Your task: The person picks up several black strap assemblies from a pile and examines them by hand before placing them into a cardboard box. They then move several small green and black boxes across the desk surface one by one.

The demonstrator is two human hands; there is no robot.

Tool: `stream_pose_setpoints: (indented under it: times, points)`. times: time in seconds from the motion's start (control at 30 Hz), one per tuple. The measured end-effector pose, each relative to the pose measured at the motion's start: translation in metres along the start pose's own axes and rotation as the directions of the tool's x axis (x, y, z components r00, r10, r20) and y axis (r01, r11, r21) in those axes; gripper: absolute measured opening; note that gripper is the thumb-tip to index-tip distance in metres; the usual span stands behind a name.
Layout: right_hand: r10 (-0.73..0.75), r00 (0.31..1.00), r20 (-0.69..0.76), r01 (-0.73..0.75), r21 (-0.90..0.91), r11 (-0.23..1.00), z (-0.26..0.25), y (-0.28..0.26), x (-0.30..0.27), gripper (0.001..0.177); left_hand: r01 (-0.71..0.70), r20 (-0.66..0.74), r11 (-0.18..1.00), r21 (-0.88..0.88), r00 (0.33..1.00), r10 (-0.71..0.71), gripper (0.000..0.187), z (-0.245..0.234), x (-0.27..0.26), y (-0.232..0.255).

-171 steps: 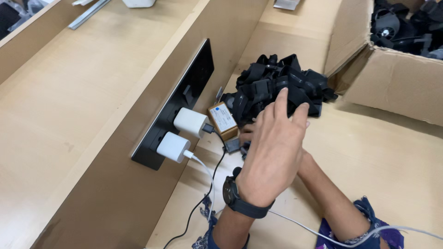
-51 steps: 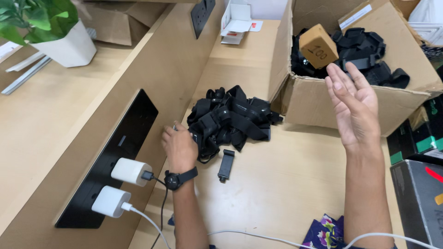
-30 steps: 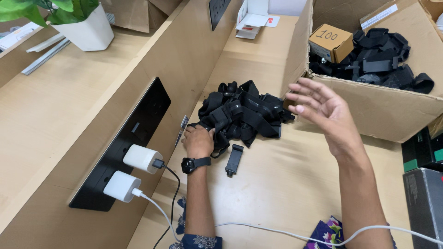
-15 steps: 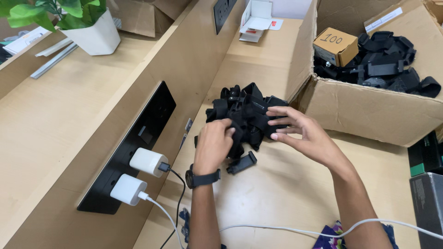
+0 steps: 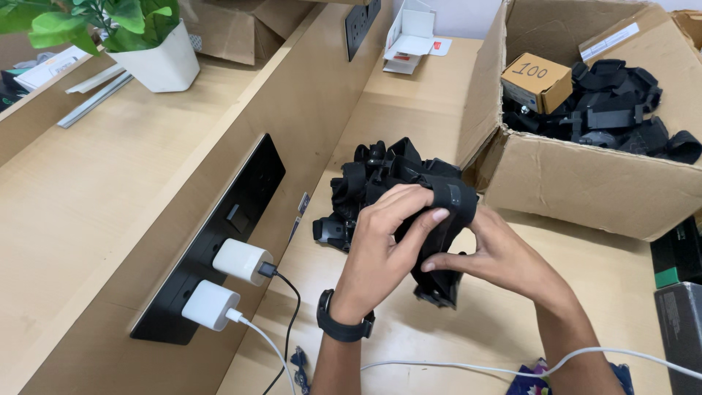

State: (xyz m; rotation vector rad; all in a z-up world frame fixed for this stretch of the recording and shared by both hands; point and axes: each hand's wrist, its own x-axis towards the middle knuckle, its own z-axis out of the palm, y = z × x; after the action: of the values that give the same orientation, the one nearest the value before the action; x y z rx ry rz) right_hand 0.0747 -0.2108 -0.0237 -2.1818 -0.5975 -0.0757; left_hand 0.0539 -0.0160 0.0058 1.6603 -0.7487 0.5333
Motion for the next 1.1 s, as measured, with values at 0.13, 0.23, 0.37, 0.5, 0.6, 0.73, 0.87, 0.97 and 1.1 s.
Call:
stream_pose_setpoints:
  times: [0.13, 0.23, 0.37, 0.5, 0.6, 0.73, 0.87, 0.97, 1.1]
  points:
    - [0.042, 0.987, 0.157, -0.072, 0.188, 0.979, -0.017, -0.008, -0.007, 0.046, 0.148, -0.07, 0.984, -0.095, 0.985, -0.155, 0.015, -0.001, 0.0, 0.0]
    - [0.076, 0.989, 0.127, -0.1, 0.194, 0.976, -0.019, -0.009, -0.012, 0.034, 0.18, -0.082, 0.969, -0.17, 0.977, -0.196, 0.015, -0.002, 0.002, -0.001]
    - [0.15, 0.988, 0.022, -0.145, 0.433, 0.89, -0.017, -0.004, -0.016, 0.026, 0.214, -0.122, 0.971, -0.104, 0.966, -0.226, 0.031, 0.005, 0.003, 0.002]
    - [0.253, 0.926, -0.28, -0.031, 0.611, 0.791, -0.02, -0.005, -0.019, 0.022, 0.267, -0.1, 0.961, 0.069, 0.96, -0.26, 0.059, 0.01, 0.002, 0.005]
    - [0.239, 0.853, -0.464, 0.12, 0.62, 0.776, -0.025, -0.008, -0.018, 0.018, 0.291, 0.213, 0.957, -0.016, 0.936, -0.281, 0.074, 0.008, -0.003, 0.009]
    - [0.292, 0.796, -0.531, 0.136, 0.626, 0.768, -0.028, -0.008, -0.017, 0.017, 0.263, 0.259, 0.963, -0.052, 0.935, -0.241, 0.096, 0.028, -0.005, 0.007]
    - [0.226, 0.799, -0.558, 0.102, 0.496, 0.862, -0.025, -0.005, -0.017, 0.021, 0.3, 0.237, 0.951, 0.076, 0.921, -0.309, 0.08, 0.04, -0.009, 0.002]
    - [0.194, 0.833, -0.518, 0.069, 0.446, 0.892, -0.023, -0.001, -0.018, 0.022, 0.323, 0.259, 0.937, 0.134, 0.901, -0.348, 0.071, 0.038, -0.009, 0.0]
    - [0.167, 0.881, -0.443, 0.032, 0.408, 0.913, -0.025, 0.01, -0.018, 0.034, 0.315, 0.314, 0.938, 0.147, 0.884, -0.347, 0.064, 0.025, -0.01, 0.005]
